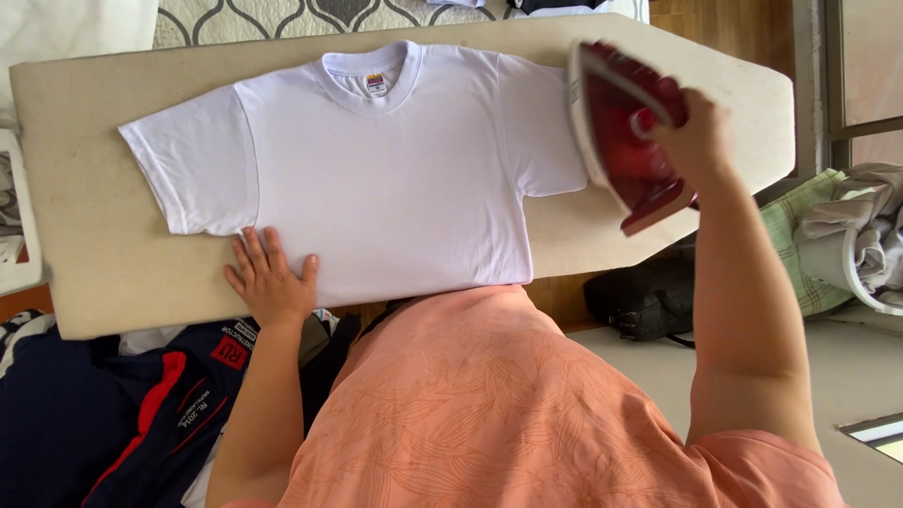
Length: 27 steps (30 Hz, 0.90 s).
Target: The person irons a white t-shirt on an ironing board, smoothing the fabric and using a red iron to remove wrinkles. They flip the shirt to iron both sides and then fold it neatly on the board.
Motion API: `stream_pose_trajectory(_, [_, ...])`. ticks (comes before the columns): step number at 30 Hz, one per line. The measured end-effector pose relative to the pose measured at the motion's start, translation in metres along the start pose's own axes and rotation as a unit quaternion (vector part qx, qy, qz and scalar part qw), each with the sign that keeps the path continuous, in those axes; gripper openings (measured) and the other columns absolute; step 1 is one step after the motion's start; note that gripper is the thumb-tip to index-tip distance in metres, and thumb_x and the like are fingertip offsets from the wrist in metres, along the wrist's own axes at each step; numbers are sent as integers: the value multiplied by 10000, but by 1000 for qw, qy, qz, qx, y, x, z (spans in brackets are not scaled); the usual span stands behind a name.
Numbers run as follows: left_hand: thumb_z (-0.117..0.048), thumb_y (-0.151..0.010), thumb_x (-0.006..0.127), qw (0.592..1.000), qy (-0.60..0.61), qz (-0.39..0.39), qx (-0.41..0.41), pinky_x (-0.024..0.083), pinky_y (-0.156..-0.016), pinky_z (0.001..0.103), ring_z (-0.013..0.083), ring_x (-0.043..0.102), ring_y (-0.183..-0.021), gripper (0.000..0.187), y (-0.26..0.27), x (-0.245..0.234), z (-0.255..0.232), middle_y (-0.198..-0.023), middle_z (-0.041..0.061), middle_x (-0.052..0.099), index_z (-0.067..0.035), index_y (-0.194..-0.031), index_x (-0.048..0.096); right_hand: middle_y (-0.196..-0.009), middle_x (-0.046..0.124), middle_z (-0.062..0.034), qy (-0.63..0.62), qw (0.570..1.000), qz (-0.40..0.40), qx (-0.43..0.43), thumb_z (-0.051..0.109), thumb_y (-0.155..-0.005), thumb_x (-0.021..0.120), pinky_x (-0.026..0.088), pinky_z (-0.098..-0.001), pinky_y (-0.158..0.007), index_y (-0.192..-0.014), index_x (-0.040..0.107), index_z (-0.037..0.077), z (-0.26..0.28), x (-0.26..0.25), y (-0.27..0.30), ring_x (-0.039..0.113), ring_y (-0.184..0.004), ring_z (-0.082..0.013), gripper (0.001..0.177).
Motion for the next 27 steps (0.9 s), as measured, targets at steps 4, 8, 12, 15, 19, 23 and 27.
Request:
stream_pose_trajectory(4, [-633,-990,436,999,4,-31,23,59,-1197,664,406,94,-1569,858,0,-5,-5,-1728,179,149,-86,-1636,297,-1004,730,-67,3,990,-143,12,315,-846,797,609,-495,-734,-1271,678,227,-57,-36,-35,744,-916,-313,450])
stream_pose_trajectory(8, [-656,-997,406,999,10,-18,28,43,-1201,670,402,73,-1571,873,0,-2,-4,-1732,176,126,-77,-1639,289,-1237,762,125,-54,907,-412,74,252,-774,855,706,-334,-836,-1387,563,412,-134,-47,-11,808,-1064,-99,698])
stream_pose_trajectory(12, [-668,-996,277,999,-8,51,-6,7,-1228,630,355,27,-1580,872,1,-15,-13,-1734,124,56,-112,-1663,196,-1179,760,-164,-160,823,-540,-76,37,-948,782,789,-483,-840,-1352,562,69,-71,-58,104,776,-1066,-334,461])
stream_pose_trajectory(15, [-590,-1008,425,999,-7,-24,24,107,-1205,656,420,204,-1539,809,5,-18,-10,-1704,189,209,-58,-1615,382,-1257,668,-208,-193,782,-590,-56,-215,-786,619,657,-541,-961,-1368,543,75,-75,-36,161,675,-1150,-400,655])
stream_pose_trajectory(19, [-508,-980,612,965,47,-250,62,369,-1088,570,399,493,-1334,707,15,-19,8,-1506,215,426,16,-1443,517,-1362,593,-208,-286,765,-575,53,-23,-1000,755,577,-493,-1047,-1428,458,52,-102,14,201,651,-1222,-386,526])
stream_pose_trajectory(23, [-555,-931,711,957,67,-265,-94,418,-891,510,361,544,-1118,692,6,5,56,-1267,109,495,-99,-1410,508,-1031,681,-120,-382,768,-494,143,50,-1026,780,641,-363,-796,-1258,461,38,-122,56,216,706,-908,-237,395])
stream_pose_trajectory(27, [-437,-884,825,961,111,-207,-149,466,-766,487,344,631,-831,374,-25,20,82,-858,33,610,-116,-1017,686,-1036,678,-84,-409,758,-459,217,97,-1006,812,652,-364,-798,-1244,462,78,-127,75,222,700,-898,-224,424])
Point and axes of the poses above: each hand's wrist, its own y-axis away from the middle knuckle, its own x-axis out of the palm, z = x × y, the point moved 9 cm from there along -y, towards the middle knuckle
